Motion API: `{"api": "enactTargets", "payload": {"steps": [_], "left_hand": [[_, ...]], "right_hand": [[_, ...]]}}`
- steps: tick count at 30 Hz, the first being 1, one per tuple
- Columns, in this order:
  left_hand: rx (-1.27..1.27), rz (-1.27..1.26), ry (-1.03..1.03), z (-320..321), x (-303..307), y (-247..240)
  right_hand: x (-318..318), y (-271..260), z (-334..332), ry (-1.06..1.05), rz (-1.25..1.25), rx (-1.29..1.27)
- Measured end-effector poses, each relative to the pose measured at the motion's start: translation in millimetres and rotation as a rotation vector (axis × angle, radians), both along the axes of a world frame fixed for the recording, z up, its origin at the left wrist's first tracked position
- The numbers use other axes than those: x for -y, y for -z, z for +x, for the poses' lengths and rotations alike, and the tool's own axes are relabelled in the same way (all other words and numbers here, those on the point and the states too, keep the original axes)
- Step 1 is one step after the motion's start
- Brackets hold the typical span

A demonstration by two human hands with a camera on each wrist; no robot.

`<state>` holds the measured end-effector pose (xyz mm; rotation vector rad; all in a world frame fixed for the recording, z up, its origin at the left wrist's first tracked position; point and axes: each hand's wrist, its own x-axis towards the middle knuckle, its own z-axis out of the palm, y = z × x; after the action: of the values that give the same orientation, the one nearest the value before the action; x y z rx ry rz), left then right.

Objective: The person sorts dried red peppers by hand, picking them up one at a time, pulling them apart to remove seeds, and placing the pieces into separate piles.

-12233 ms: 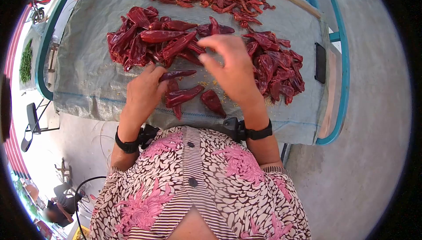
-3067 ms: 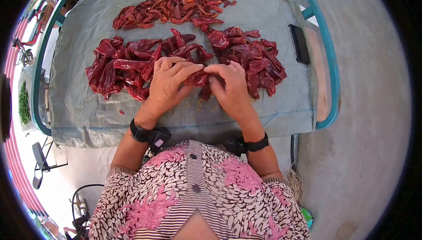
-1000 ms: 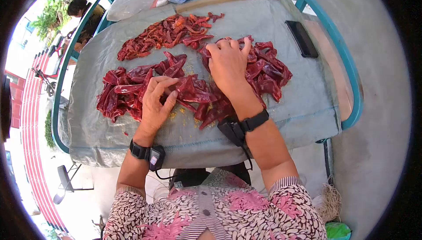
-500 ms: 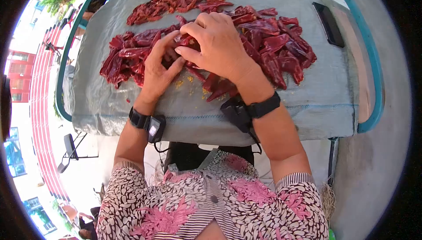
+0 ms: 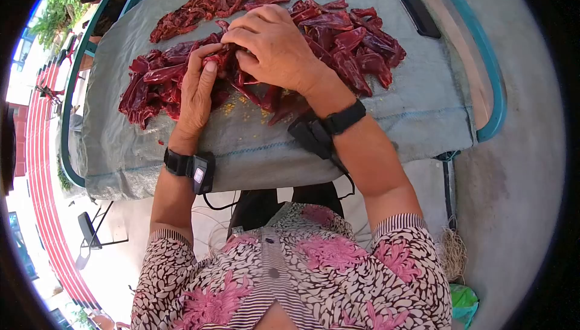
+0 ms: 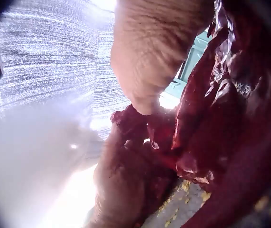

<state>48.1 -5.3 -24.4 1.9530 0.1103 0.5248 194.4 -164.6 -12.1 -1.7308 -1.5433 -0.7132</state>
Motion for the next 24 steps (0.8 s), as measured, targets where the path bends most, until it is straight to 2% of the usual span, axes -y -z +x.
{"api": "enactTargets", "payload": {"steps": [6, 9, 11, 15, 19, 24], "left_hand": [[0.097, 0.044, 0.056, 5, -3, 2], [0.102, 0.313, -0.004, 11, -5, 7], [0.112, 0.342, -0.038, 12, -5, 9], [0.133, 0.362, -0.049, 10, -3, 9], [0.079, 0.322, -0.048, 9, 0, 5], [0.106, 0.341, -0.027, 9, -3, 7]], "right_hand": [[-1, -3, 3, 0.041, 0.051, -0.06], [10, -17, 3, 0.088, 0.072, -0.039], [15, -24, 6, 0.145, 0.113, -0.023], [42, -32, 26, 0.462, 0.12, -0.453], [71, -42, 16, 0.574, -0.429, -0.296], [72, -27, 1, 0.589, -0.518, -0.129]]}}
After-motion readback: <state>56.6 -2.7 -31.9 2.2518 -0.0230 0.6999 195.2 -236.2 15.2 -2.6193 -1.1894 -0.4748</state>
